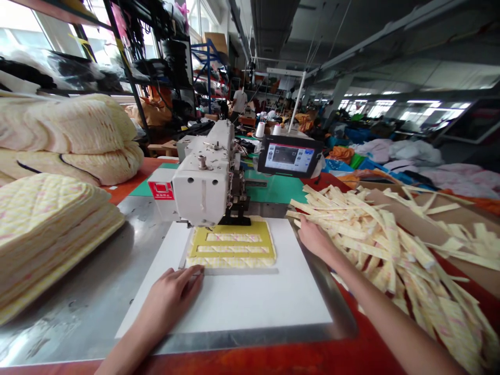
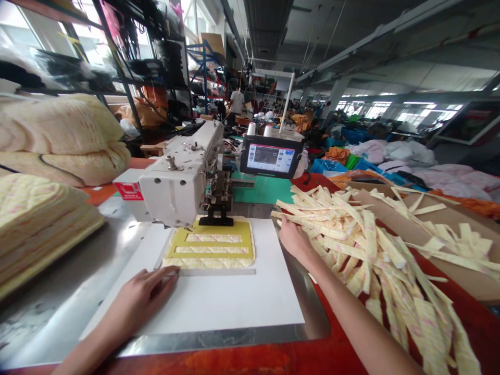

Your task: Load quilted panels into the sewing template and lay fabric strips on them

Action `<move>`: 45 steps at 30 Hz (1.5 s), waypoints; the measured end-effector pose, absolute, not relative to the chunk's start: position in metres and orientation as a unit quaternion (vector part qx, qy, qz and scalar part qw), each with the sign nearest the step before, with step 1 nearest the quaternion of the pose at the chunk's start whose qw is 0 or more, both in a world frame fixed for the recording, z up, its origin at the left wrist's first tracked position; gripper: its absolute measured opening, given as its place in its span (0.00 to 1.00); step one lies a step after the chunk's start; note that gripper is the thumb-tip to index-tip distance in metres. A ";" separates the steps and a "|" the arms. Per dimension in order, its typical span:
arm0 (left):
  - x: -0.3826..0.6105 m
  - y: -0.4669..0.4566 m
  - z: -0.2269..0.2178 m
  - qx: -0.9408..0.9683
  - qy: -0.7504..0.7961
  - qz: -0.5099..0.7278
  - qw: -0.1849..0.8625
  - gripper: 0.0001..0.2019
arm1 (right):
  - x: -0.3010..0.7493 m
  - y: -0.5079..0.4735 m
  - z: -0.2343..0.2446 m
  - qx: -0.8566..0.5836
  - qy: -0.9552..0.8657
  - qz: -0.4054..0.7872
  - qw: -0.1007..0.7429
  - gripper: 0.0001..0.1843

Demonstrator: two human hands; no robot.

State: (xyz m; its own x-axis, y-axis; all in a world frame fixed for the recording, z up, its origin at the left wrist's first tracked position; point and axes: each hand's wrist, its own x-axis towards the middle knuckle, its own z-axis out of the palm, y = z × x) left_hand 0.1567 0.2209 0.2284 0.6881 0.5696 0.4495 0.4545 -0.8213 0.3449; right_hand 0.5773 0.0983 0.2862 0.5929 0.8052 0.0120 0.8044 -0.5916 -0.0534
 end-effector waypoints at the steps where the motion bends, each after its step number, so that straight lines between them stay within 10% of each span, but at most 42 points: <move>1: 0.157 0.218 0.231 0.909 0.280 0.280 0.130 0.14 | 0.569 0.097 0.292 -0.894 -0.446 0.012 0.042 0.25; 7: 0.186 0.190 0.267 0.784 0.299 0.309 0.448 0.15 | 0.463 0.095 0.323 -0.688 -0.432 0.371 0.450 0.29; 10: 0.207 0.183 0.275 0.651 0.294 0.332 0.615 0.21 | 0.398 0.103 0.318 -0.577 -0.364 0.515 0.519 0.31; 45: 0.204 0.180 0.254 0.625 0.283 0.349 0.639 0.15 | 0.367 0.106 0.238 -0.588 -0.452 0.417 0.525 0.21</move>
